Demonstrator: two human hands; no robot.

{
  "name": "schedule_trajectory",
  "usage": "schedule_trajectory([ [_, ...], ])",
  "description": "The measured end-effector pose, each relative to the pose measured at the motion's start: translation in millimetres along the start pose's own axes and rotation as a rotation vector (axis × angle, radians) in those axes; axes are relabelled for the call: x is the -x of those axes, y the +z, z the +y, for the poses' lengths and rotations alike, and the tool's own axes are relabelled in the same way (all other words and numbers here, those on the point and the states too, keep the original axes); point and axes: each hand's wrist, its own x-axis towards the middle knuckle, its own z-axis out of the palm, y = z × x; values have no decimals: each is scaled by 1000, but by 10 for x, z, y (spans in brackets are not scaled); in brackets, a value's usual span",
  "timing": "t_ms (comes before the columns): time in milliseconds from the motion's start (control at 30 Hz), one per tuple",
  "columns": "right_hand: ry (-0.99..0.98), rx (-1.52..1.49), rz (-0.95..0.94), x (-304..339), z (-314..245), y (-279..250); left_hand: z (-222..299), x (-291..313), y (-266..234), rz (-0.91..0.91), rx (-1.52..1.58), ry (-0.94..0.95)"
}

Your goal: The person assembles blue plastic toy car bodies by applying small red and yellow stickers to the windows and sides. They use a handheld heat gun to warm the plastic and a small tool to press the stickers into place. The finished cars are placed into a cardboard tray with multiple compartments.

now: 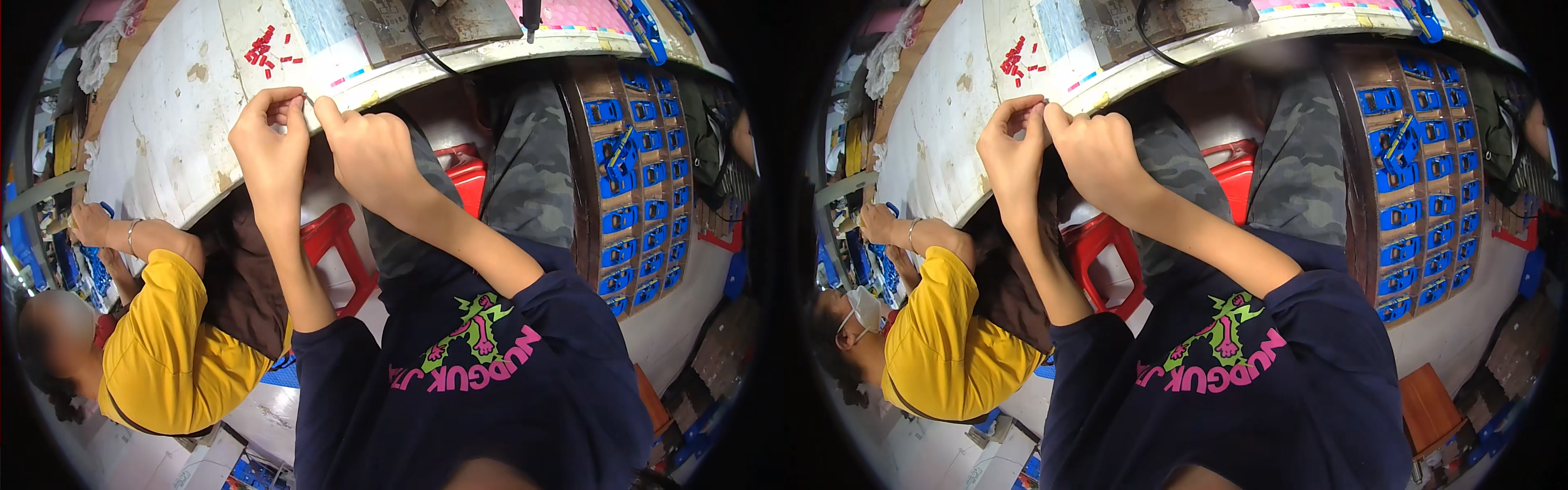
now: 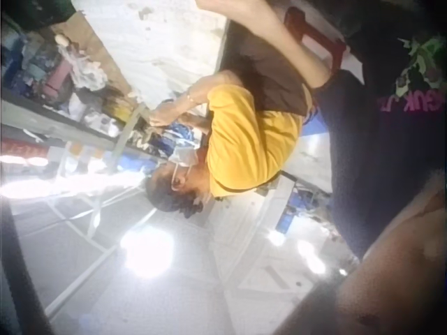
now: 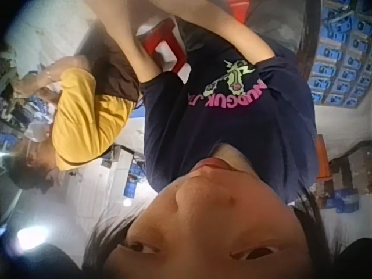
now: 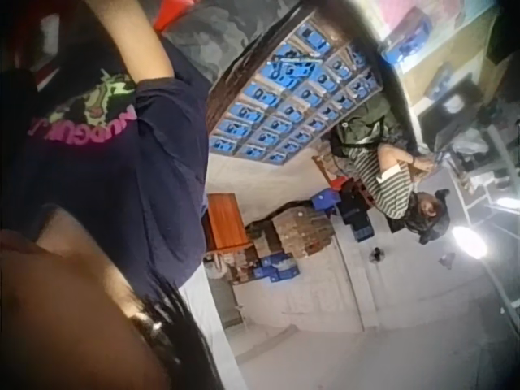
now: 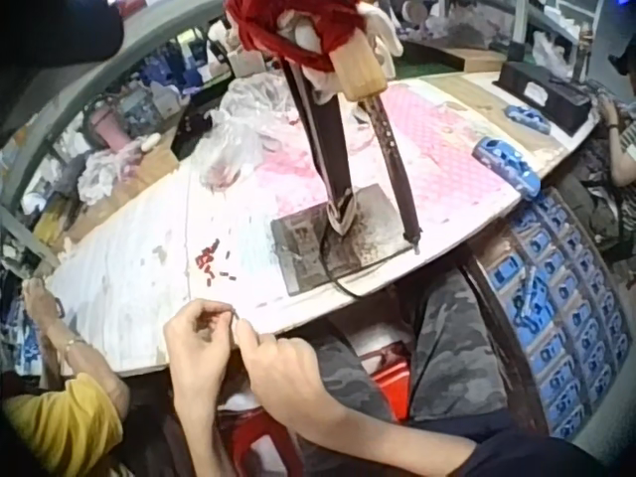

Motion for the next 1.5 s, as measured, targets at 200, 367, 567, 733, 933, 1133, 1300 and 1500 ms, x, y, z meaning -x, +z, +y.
schedule_trajectory([
  [200, 96, -228, 26, -7, 77, 30, -50, -8, 24, 25, 88, 37],
  [367, 107, -253, 36, -6, 81, 26, -39, -6, 32, 24, 86, 38],
  [567, 120, -257, 21, -26, 71, 24, -13, -18, 52, 36, 89, 39],
  [733, 107, -289, 31, -6, 7, 46, -108, 66, 11, 120, 60, 79],
  [933, 175, -242, 12, -67, 14, -61, -111, 21, 170, 159, 261, 56],
  [1133, 98, -312, -36, -29, 31, -76, -174, 119, 193, 304, 262, 135],
  [1300, 101, -318, -56, -41, 14, -114, -177, 152, 233, 328, 304, 129],
  [1500, 85, -244, -79, -66, 13, -130, -142, 138, 236, 323, 322, 134],
])
